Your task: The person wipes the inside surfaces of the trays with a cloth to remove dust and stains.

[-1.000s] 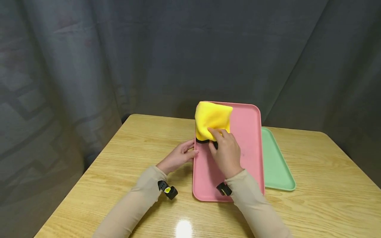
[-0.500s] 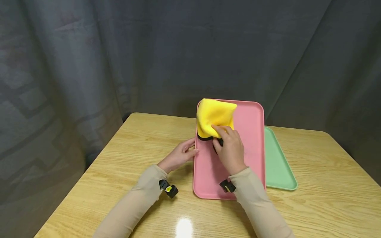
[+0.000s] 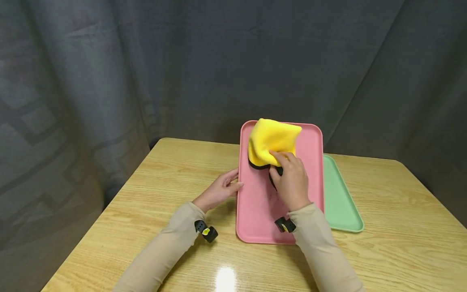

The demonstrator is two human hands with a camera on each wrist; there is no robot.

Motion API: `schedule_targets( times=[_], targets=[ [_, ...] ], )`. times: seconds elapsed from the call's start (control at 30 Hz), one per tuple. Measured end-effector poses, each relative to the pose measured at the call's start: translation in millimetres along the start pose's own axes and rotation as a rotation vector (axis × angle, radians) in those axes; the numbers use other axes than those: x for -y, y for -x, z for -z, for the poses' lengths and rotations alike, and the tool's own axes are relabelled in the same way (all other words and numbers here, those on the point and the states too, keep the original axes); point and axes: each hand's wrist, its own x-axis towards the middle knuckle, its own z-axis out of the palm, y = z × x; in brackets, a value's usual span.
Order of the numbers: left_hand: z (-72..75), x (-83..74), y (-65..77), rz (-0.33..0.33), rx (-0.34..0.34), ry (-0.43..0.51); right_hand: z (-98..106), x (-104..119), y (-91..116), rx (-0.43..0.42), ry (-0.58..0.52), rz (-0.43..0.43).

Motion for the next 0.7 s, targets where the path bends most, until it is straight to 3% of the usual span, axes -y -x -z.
schedule_targets(
  times=[0.7],
  targets=[
    [4.8,3.1,1.3,0.029,-0.038,-0.064,21,-23,-7,0.035,0.067,-0.112]
  ],
)
